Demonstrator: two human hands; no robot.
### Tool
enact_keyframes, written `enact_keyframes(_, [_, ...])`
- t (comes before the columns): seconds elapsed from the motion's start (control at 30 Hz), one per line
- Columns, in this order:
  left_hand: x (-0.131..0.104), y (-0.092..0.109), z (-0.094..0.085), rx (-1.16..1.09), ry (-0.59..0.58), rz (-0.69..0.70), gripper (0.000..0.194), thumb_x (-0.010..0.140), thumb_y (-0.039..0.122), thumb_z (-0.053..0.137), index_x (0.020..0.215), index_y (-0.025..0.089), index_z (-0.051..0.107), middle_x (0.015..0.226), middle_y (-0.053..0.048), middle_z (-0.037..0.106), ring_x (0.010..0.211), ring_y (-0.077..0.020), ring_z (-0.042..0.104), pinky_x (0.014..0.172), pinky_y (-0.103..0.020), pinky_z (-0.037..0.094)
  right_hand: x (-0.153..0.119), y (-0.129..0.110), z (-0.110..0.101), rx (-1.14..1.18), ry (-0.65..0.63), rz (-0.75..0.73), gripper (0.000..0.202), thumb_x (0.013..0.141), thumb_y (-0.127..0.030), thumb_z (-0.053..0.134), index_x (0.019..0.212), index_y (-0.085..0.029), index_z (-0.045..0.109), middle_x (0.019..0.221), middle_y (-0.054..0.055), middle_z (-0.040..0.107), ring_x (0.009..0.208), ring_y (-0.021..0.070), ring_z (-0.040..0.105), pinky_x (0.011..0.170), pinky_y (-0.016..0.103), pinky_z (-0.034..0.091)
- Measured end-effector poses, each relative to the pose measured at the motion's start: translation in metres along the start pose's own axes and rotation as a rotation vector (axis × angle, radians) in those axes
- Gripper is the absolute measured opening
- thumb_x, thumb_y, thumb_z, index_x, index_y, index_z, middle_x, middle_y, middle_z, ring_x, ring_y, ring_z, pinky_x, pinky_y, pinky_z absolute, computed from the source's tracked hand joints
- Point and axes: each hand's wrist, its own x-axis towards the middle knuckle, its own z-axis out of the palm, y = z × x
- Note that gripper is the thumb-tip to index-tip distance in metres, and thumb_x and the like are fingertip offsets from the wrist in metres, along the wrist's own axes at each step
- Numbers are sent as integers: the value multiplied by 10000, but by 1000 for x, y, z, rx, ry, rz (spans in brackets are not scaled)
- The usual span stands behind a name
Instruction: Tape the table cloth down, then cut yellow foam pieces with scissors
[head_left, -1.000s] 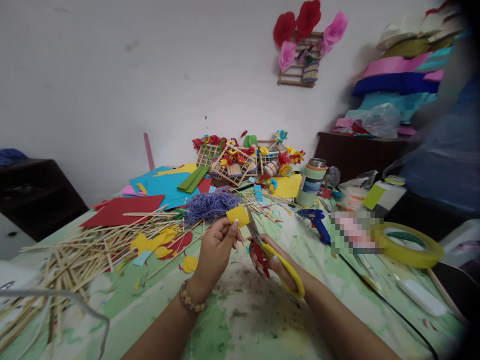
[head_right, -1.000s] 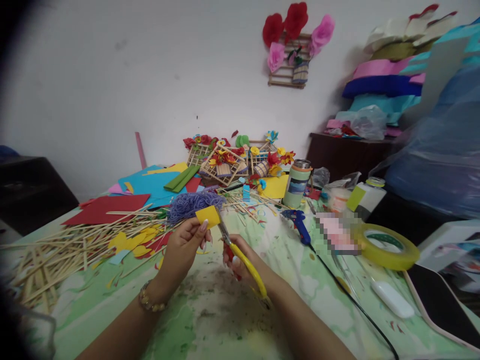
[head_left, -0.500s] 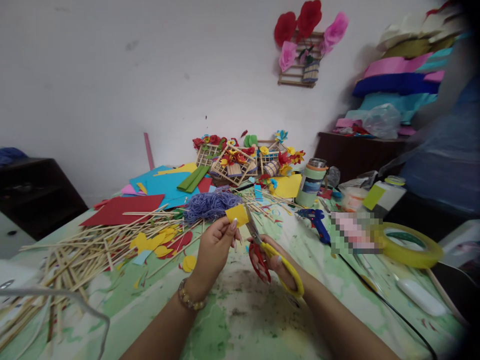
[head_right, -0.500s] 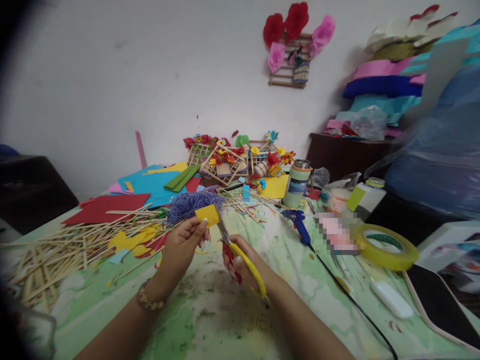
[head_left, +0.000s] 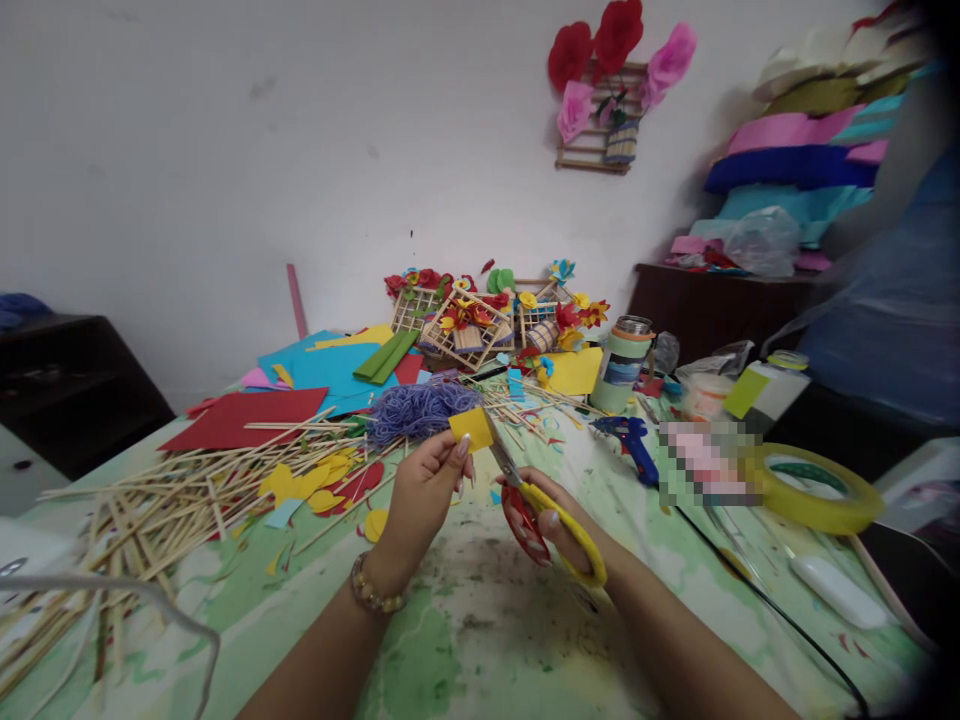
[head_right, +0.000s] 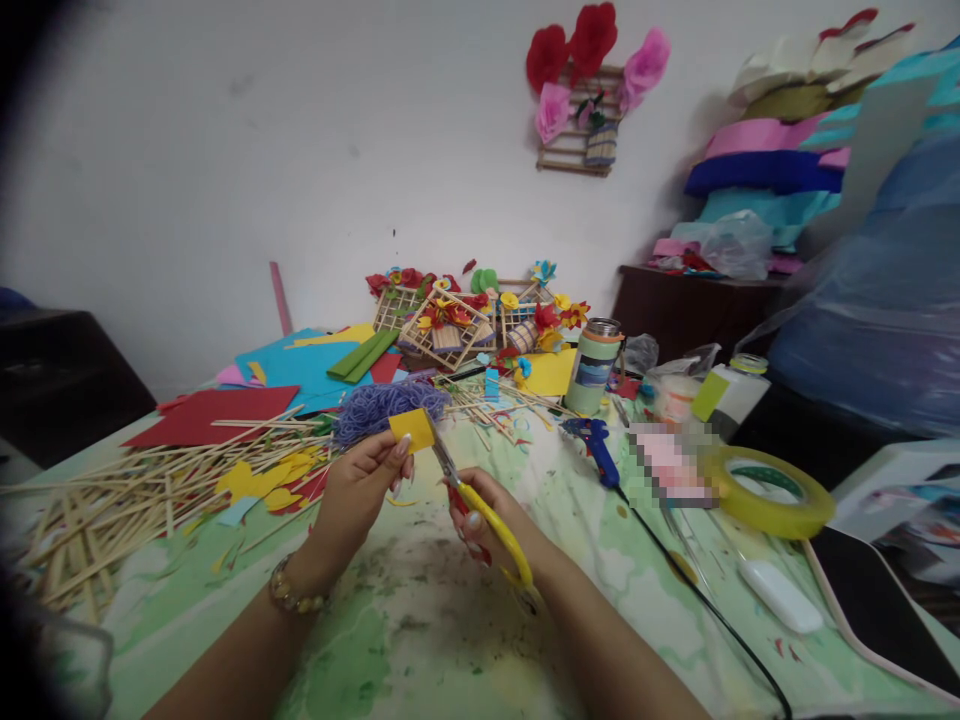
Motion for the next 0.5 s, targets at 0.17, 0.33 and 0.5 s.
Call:
enact_keyframes(0.17, [1,-1,-2,20,6,1,320,779,453,637,768,134,641,544,18,545,461,-68,401,450,-186,321,0,-1,-1,-19,4,27,686,746,-731,540,1148,-186,429,704,-55,408,432,20,309,364,163,318])
enact_keyframes(0.33, [0,0,-2,40,-2,1,326,779,468,628,765,142,635,533,27,531,453,-71,385,444,-190,298,0,-1,0,-40,-6,-8,661,766,-728,514,1146,-196,417,746,-35,422,477,36,338,386,168,337])
enact_keyframes(0.5, [-2,0,0,121,-69,-3,364,812,472,583,643,149,579,517,22,505,459,-75,377,453,-196,299,2,-3,2,-99,-28,-38,705,798,-750,418,1255,-215,381,846,8,449,559,69,404,427,189,379])
